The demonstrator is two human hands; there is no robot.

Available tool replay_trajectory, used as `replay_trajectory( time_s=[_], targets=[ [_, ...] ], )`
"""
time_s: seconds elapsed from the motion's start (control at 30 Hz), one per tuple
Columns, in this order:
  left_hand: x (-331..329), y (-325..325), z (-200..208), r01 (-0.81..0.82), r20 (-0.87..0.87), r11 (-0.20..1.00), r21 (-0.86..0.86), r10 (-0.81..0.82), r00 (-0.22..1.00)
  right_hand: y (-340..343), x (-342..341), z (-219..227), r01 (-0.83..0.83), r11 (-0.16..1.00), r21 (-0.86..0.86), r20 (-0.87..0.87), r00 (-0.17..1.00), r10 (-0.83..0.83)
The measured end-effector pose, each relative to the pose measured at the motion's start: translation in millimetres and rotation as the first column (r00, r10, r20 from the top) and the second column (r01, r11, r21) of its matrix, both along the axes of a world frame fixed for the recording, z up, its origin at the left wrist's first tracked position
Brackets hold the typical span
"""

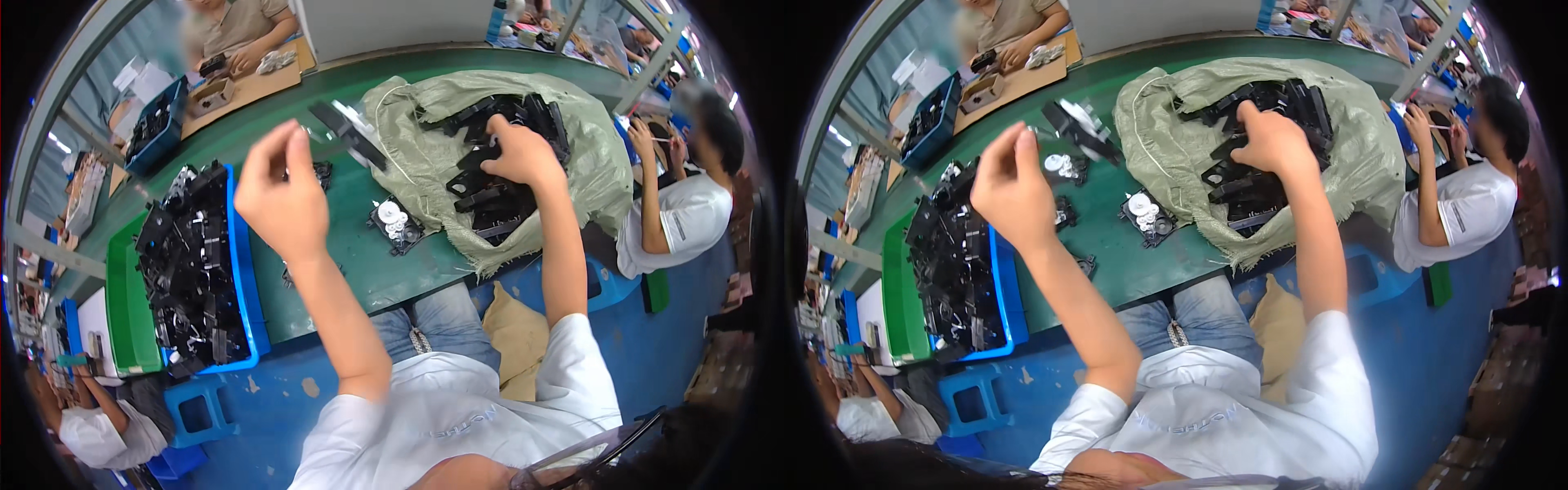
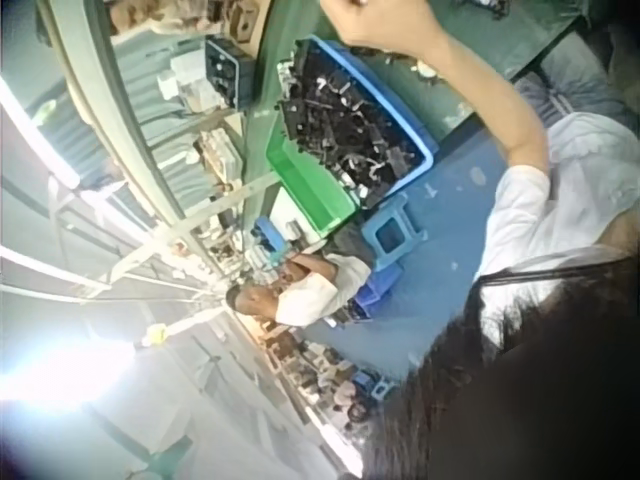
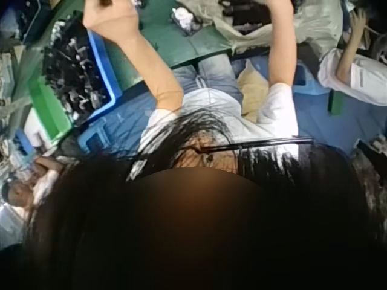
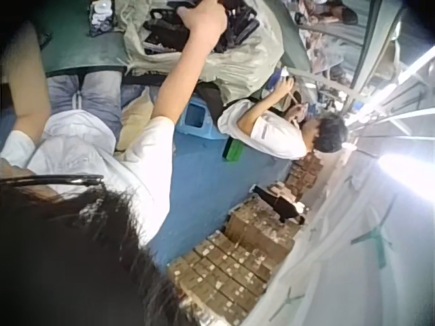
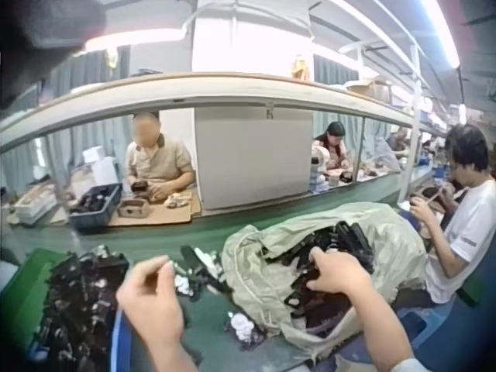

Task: Manually assemble and inspect small black electronic components on a factory line.

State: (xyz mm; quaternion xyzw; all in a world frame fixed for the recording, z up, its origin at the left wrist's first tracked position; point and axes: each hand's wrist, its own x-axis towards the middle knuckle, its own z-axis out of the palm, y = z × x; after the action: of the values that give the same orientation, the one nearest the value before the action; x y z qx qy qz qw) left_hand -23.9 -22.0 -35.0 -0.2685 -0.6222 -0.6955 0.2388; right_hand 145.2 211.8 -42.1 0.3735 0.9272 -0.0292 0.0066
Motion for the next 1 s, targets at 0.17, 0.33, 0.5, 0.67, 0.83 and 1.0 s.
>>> replay_trajectory(
  time_s=[0.17,0.33,0.5,0.67,0.83,1.0],
  targets=[
    [21,-15,-70,0.049,-0.068,0.970,0.238,-0.033,0.997,-27,28,-7,-0.103,0.991,-0.089,-0.676,0.737,0.016],
    [26,-15,-107,0.342,-0.112,0.754,0.561,-0.340,0.934,-76,43,-52,-0.416,0.885,-0.210,-0.972,0.189,-0.142],
    [37,-11,-117,0.345,-0.011,0.502,0.793,-0.554,0.833,-107,23,-94,-0.709,0.671,-0.216,-0.932,-0.055,-0.359],
    [49,-8,-109,0.208,0.217,0.743,0.637,-0.431,0.876,-144,-24,-98,-0.812,0.545,-0.209,-0.937,0.007,-0.349],
    [58,-7,-104,0.170,0.332,0.828,0.534,-0.391,0.859,-157,-37,-102,-0.800,0.555,-0.229,-0.939,0.030,-0.344],
    [61,-5,-104,0.207,0.352,0.835,0.510,-0.422,0.836,-160,-38,-102,-0.760,0.603,-0.243,-0.944,0.042,-0.327]
  ],
)
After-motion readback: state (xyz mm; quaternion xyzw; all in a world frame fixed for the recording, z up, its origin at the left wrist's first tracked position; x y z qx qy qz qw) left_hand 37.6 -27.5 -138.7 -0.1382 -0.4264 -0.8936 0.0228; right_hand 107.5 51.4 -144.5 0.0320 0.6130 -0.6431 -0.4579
